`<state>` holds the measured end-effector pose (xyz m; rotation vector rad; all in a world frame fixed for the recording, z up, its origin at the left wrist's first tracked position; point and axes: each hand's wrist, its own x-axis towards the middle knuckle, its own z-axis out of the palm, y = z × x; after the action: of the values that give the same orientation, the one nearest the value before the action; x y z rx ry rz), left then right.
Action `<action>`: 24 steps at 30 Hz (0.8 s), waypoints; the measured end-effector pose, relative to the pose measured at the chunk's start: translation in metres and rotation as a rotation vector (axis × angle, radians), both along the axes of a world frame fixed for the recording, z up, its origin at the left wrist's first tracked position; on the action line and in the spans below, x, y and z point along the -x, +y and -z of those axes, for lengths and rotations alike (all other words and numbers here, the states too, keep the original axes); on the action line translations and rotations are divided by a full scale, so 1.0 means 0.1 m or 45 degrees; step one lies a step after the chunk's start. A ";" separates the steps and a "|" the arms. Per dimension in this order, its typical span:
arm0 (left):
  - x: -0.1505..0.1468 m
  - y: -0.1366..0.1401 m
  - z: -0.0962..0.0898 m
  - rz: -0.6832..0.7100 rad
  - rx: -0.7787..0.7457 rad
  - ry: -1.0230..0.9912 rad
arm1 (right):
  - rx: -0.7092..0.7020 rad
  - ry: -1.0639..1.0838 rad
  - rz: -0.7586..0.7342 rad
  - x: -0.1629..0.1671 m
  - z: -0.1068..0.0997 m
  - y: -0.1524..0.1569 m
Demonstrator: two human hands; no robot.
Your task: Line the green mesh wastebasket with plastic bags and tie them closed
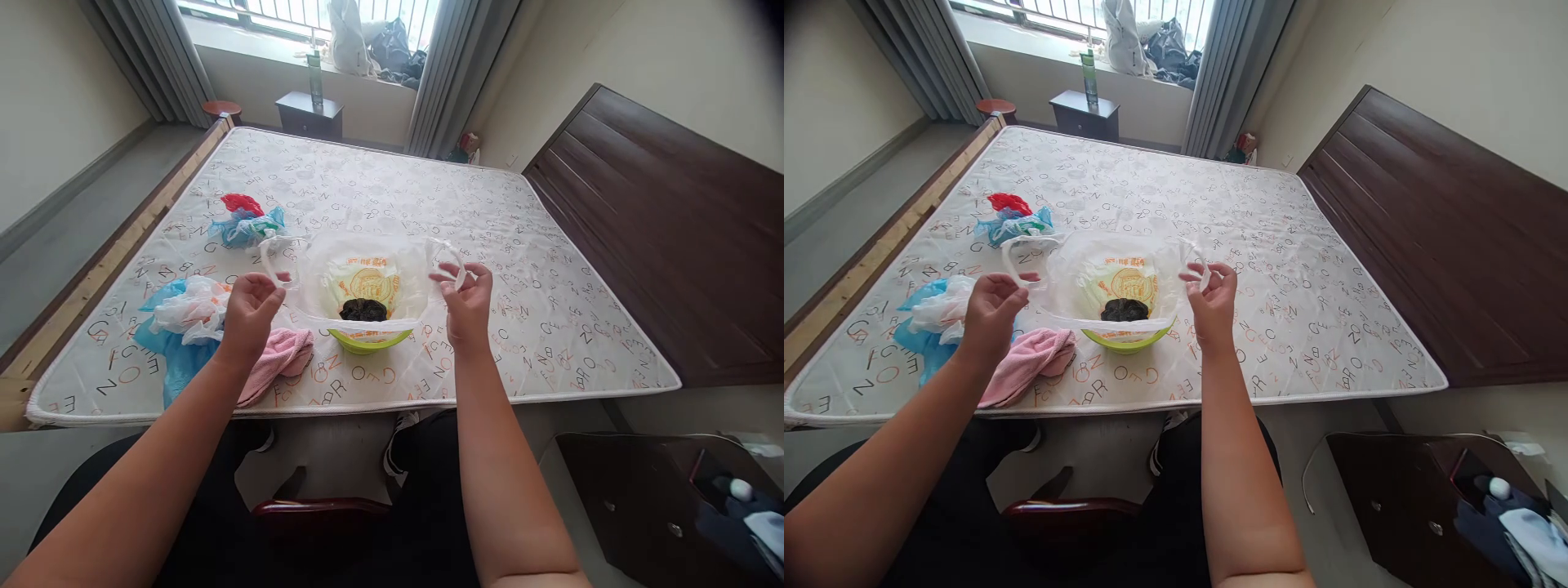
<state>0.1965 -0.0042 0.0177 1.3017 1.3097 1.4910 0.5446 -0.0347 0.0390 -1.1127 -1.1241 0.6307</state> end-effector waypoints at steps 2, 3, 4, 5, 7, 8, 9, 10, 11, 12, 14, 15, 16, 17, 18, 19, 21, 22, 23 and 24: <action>-0.04 -0.01 -0.02 0.127 0.112 -0.053 | 0.117 -0.021 -0.070 0.01 0.00 -0.01; -0.05 -0.02 -0.02 0.196 0.170 -0.041 | 0.182 -0.042 -0.104 0.02 0.00 -0.02; -0.07 -0.03 -0.02 0.262 0.216 -0.011 | 0.244 -0.069 -0.136 0.02 0.00 -0.03; -0.07 -0.03 -0.02 0.315 0.246 0.030 | 0.294 -0.098 -0.160 0.02 0.01 -0.03; -0.08 -0.04 0.00 0.333 0.256 0.117 | 0.347 -0.142 -0.177 0.01 0.02 -0.04; -0.07 -0.04 0.01 0.292 0.235 0.144 | 0.345 -0.141 -0.171 0.01 0.02 -0.04; -0.06 -0.03 0.01 0.224 0.193 0.141 | 0.326 -0.116 -0.163 -0.01 0.02 -0.04; -0.05 -0.02 0.02 0.148 0.136 0.100 | 0.297 -0.060 -0.153 -0.02 0.02 -0.03; -0.03 0.00 0.01 0.088 0.072 0.021 | 0.259 0.026 -0.135 -0.05 0.02 -0.03; -0.01 0.02 0.01 0.061 0.012 -0.091 | 0.215 0.133 -0.112 -0.07 0.01 -0.02; 0.05 0.06 -0.03 0.089 -0.075 -0.372 | 0.125 0.354 -0.065 -0.12 0.00 -0.01; 0.08 0.08 -0.05 0.126 -0.084 -0.494 | 0.085 0.440 -0.047 -0.15 0.00 0.00; 0.11 0.10 -0.07 0.165 -0.068 -0.577 | 0.053 0.500 -0.032 -0.18 0.00 0.01; 0.14 0.11 -0.09 0.191 -0.040 -0.626 | 0.028 0.536 -0.015 -0.20 0.00 0.02; 0.17 0.12 -0.11 0.204 -0.007 -0.646 | 0.008 0.558 0.009 -0.22 0.01 0.03; 0.19 0.12 -0.13 0.207 0.025 -0.649 | -0.012 0.578 0.040 -0.23 0.03 0.04; 0.20 0.14 -0.13 0.208 0.060 -0.648 | -0.042 0.631 0.105 -0.23 0.06 0.07; 0.20 0.15 -0.12 0.205 0.057 -0.654 | -0.051 0.665 0.139 -0.22 0.07 0.08; 0.20 0.16 -0.10 0.197 0.052 -0.661 | -0.055 0.698 0.171 -0.21 0.09 0.09; 0.19 0.18 -0.08 0.180 0.048 -0.667 | -0.056 0.724 0.200 -0.20 0.10 0.10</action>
<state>0.1772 0.0134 0.0258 0.8732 0.8815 1.5590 0.5647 -0.0246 0.0294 -0.8924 -0.5539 0.7345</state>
